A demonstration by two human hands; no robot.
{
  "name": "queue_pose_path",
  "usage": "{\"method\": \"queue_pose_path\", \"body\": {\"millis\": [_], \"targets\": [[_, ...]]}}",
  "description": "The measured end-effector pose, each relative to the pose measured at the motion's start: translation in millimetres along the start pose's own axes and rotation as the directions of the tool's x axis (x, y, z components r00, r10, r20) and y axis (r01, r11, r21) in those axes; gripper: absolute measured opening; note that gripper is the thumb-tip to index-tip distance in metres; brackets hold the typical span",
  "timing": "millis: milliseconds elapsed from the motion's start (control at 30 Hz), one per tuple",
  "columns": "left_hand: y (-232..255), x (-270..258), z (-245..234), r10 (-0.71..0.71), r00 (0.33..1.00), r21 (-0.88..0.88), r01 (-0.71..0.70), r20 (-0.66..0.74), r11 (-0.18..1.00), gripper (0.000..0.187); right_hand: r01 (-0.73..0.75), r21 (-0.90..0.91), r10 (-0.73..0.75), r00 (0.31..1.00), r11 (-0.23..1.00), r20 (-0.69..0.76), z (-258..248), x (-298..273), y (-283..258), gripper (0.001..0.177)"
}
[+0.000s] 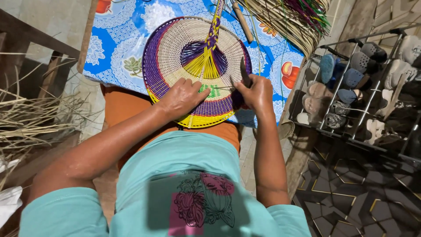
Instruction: Weaving a decorative hand fan by threading colored fibers through a base structure.
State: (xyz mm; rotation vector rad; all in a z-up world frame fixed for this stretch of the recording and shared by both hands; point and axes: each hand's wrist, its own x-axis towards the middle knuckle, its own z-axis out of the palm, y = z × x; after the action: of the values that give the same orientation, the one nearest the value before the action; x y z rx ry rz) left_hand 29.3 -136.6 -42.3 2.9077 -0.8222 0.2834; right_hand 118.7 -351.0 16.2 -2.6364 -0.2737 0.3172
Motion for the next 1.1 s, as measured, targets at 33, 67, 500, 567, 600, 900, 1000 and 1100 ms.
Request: {"method": "queue_pose_path", "body": {"millis": [33, 67, 500, 567, 600, 900, 1000, 1100], "targets": [[0, 0, 0, -0.001, 1.000, -0.003, 0.001, -0.001, 1.000, 0.034, -0.001, -0.003, 0.001, 1.000, 1.000, 0.001, 3, 1, 2, 0.023], [0, -1, 0, 0.013, 0.999, 0.013, -0.013, -0.034, 1.000, 0.035, -0.036, 0.032, 0.035, 0.999, 0.999, 0.035, 5, 2, 5, 0.022], [-6, -6, 4, 0.046, 0.983, -0.027, -0.052, -0.177, 0.998, 0.028, -0.100, 0.176, 0.097, 0.995, 0.979, 0.025, 16, -3, -1, 0.018], [-7, -6, 3, 0.047, 0.988, -0.036, -0.053, -0.147, 0.998, 0.029, -0.119, 0.223, 0.111, 0.993, 0.968, 0.048, 11, -5, -10, 0.017], [-7, -6, 2, 0.046, 0.992, -0.046, -0.052, -0.116, 0.998, 0.031, -0.138, 0.269, 0.123, 0.990, 0.953, 0.074, 9, -6, -15, 0.017], [-6, -5, 4, 0.025, 0.993, -0.045, -0.030, -0.113, 0.999, 0.032, -0.143, -0.033, 0.145, 0.986, 0.989, 0.085, 16, 5, 17, 0.031], [-7, -3, -4, -0.005, 0.992, -0.071, -0.004, -0.125, 0.997, 0.023, -0.116, -0.100, 0.126, 0.987, 0.988, 0.097, 25, 9, 25, 0.026], [-9, -1, 14, -0.059, 0.991, -0.067, 0.051, -0.123, 0.996, 0.024, -0.102, -0.110, 0.115, 0.985, 0.989, 0.128, 29, 12, 14, 0.027]]}}
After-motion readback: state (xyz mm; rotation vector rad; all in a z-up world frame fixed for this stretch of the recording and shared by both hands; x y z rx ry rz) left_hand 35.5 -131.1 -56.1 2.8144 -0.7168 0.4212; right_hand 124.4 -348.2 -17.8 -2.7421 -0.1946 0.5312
